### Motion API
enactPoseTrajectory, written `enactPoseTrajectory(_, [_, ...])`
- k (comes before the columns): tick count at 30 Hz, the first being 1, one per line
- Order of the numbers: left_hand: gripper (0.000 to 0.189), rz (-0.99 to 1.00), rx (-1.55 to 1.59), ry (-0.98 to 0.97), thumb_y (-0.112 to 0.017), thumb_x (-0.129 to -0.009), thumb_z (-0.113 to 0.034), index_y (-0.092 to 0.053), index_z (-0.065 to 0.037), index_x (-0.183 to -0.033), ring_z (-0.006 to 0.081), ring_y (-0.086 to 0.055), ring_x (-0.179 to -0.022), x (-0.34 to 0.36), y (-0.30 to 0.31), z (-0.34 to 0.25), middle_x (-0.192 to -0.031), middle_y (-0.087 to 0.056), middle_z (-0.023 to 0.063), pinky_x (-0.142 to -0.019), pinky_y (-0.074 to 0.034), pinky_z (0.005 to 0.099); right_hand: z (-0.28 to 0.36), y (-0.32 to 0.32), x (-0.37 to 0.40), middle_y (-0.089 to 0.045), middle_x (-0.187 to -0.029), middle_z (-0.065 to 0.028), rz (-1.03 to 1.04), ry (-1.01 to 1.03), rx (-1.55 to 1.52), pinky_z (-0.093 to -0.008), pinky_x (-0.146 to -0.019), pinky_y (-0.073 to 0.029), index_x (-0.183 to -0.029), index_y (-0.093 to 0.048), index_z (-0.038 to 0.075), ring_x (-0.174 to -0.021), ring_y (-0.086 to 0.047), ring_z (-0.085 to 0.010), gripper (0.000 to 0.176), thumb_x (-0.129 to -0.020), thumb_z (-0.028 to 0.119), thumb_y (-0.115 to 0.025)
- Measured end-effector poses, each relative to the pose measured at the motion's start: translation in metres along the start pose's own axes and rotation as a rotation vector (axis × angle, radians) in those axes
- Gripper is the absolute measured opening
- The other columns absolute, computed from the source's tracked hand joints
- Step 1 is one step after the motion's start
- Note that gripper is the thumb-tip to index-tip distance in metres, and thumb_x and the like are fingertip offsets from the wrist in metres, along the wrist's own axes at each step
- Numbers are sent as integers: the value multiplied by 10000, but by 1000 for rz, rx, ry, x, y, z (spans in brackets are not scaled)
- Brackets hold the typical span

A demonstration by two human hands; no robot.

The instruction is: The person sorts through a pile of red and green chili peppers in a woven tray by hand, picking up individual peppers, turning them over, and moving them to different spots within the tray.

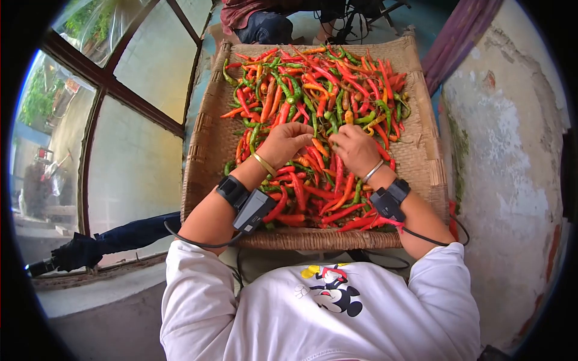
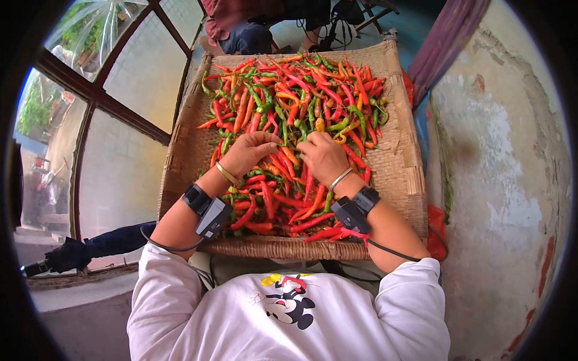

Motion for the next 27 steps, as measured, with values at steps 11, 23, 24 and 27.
enactPoseTrajectory(11, [316, -44, -626, -645, -660, -727, -78, -559, -34, -1024, 165, -554, -660, 20, -16, -35, -892, -542, 89, -592, -467, 263, 8, 7, -6, -620, -745, -72, 1, -565, -1694, -209, -524, -471, -925, -556, 49, -588, -584, -114, 146, -833, 162, -553])
enactPoseTrajectory(23, [175, -56, 151, -55, -531, -866, -234, -534, -63, -829, 72, -531, -550, 13, -3, -25, -673, -522, -24, -499, -436, 200, 25, 5, -1, -562, -635, -138, 258, -252, -455, -369, -561, -432, -749, -588, 30, -618, -571, -293, 202, -794, 226, -566])
enactPoseTrajectory(24, [176, -76, 177, -4, -531, -866, -232, -527, -63, -819, 72, -522, -538, 11, -2, -18, -670, -514, -24, -490, -431, 203, 26, 5, 1, -562, -635, -138, 257, -247, -452, -369, -561, -432, -749, -588, 30, -618, -571, -293, 202, -794, 226, -566])
enactPoseTrajectory(27, [226, -33, 176, 80, -528, -867, -216, -550, -32, -996, 58, -504, -543, 9, -4, -7, -717, -526, -29, -489, -423, 195, 32, 6, 0, -554, -627, -137, 178, -154, -480, -352, -521, -419, -717, -566, 24, -587, -563, -283, 217, -792, 228, -572])
Point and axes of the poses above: each hand's wrist, its own x-axis away from the middle knuckle, its own y-axis out of the back of the hand, z = x × y, the point moved 4 cm from there along -x, towards the middle knuckle
